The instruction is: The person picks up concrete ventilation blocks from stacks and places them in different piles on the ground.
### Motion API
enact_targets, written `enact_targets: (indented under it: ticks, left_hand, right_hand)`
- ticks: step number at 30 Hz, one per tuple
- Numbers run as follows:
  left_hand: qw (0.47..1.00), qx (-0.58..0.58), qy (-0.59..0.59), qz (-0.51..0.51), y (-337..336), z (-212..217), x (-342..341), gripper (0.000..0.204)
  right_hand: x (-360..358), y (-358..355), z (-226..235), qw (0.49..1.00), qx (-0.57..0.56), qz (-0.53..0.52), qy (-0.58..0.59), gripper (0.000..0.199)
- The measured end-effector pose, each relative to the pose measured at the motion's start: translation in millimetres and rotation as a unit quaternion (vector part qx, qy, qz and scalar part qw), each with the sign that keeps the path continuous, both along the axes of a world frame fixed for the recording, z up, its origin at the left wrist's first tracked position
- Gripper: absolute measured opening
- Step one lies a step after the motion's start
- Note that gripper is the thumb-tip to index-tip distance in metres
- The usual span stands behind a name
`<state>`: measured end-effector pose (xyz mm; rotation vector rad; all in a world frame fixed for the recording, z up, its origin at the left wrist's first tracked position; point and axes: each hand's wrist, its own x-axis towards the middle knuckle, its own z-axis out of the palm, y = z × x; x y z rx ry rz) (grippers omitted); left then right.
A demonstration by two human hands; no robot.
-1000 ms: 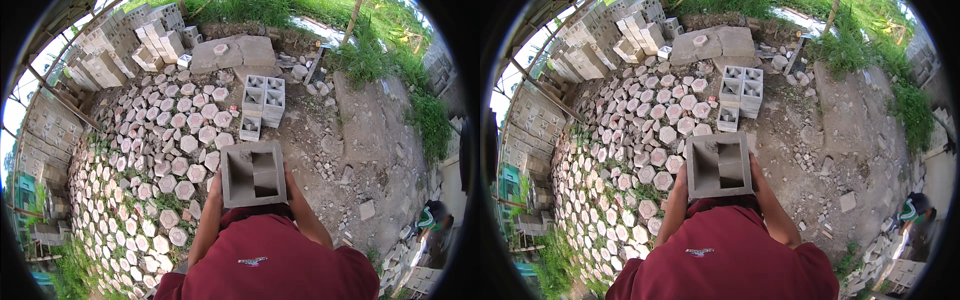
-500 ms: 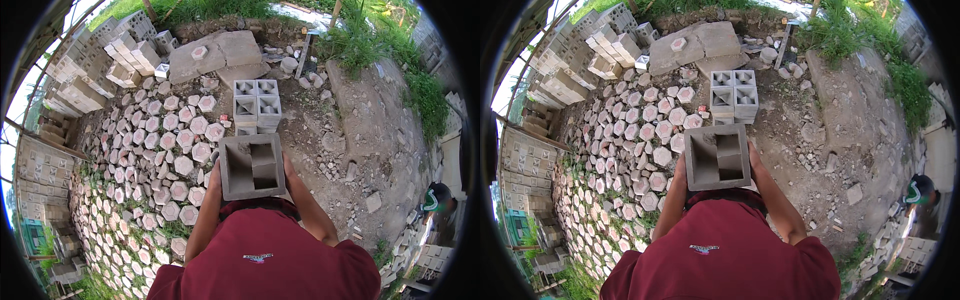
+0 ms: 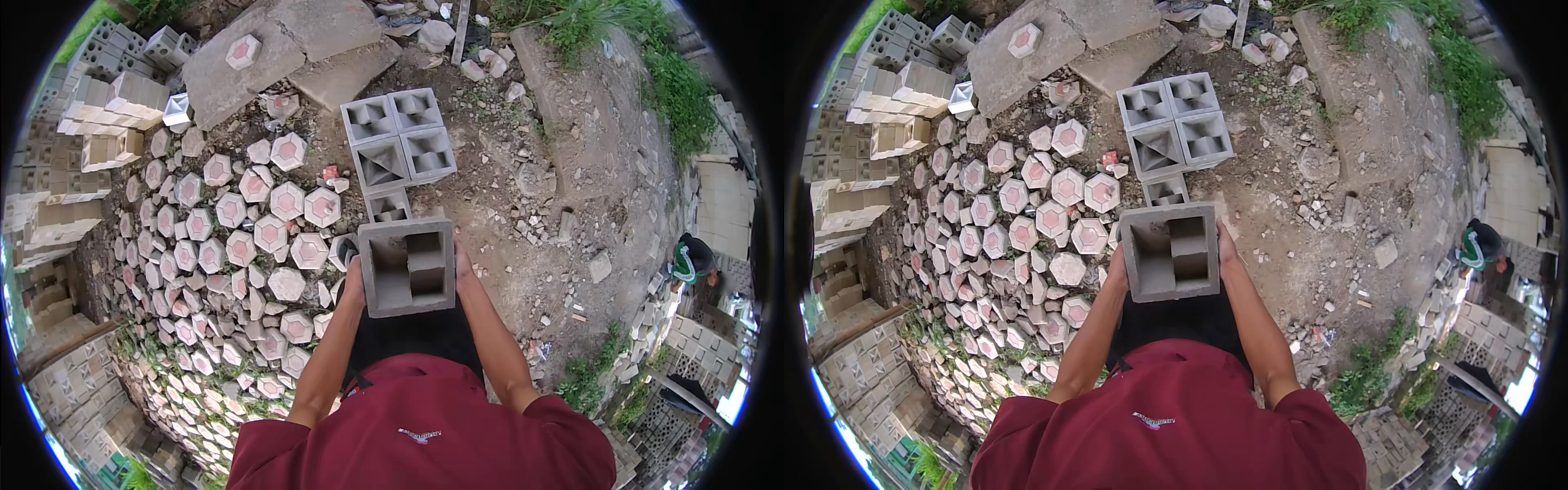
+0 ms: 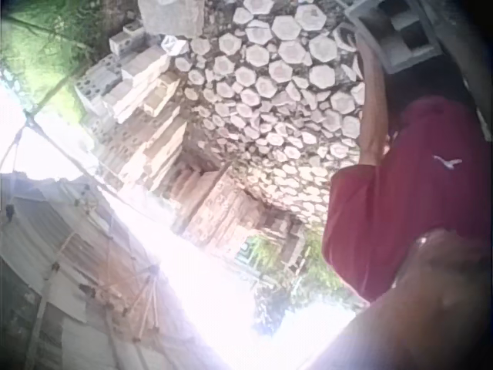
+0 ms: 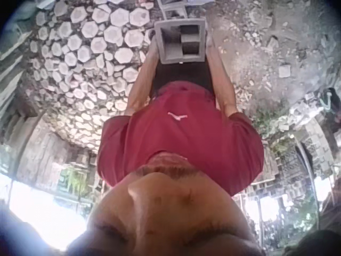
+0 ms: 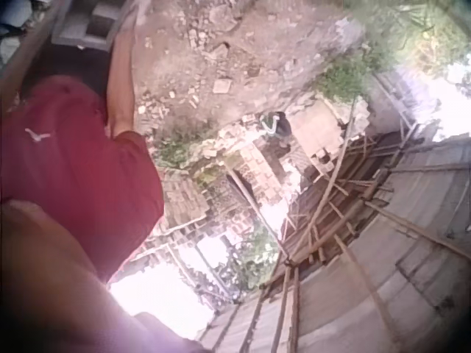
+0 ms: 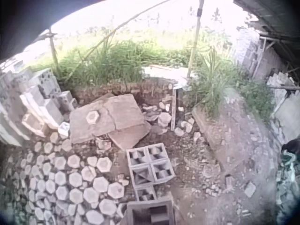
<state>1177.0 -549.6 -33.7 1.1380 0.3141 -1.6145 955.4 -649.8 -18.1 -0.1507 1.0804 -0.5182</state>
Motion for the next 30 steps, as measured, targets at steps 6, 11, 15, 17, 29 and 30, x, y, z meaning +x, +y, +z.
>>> enact_targets:
  ticks: [6, 11, 15, 17, 29, 30]
  left_hand:
    - [0.986, 0.137, 0.067, 0.067, -15.1, -140.7, 25.7, 0.036]
    - [0.983, 0.162, -0.031, 0.080, -20.4, -312.6, 18.4, 0.038]
    - [0.986, 0.159, -0.036, 0.045, -41.2, -407.2, 24.4, 0.044]
    - [0.986, 0.153, -0.034, 0.062, -75.3, -432.5, 18.5, 0.044]
    - [0.983, 0.162, -0.014, 0.084, -115.0, -513.4, 33.6, 0.040]
    - [0.984, 0.157, -0.034, 0.078, -113.7, -521.2, 34.0, 0.043]
  right_hand:
    - [28.4, -32.6, -124.4, 0.992, 0.076, 0.046, 0.091, 0.052]
    - [47.2, -65.5, -276.0, 0.989, 0.096, 0.070, 0.089, 0.049]
    - [44.1, -97.9, -392.1, 0.977, 0.110, 0.122, 0.139, 0.050]
    - [31.9, -109.8, -438.7, 0.979, 0.116, 0.108, 0.131, 0.052]
    - [64.9, -153.1, -506.3, 0.967, 0.069, 0.112, 0.220, 0.047]
    - [66.1, -156.6, -509.0, 0.971, 0.067, 0.114, 0.199, 0.046]
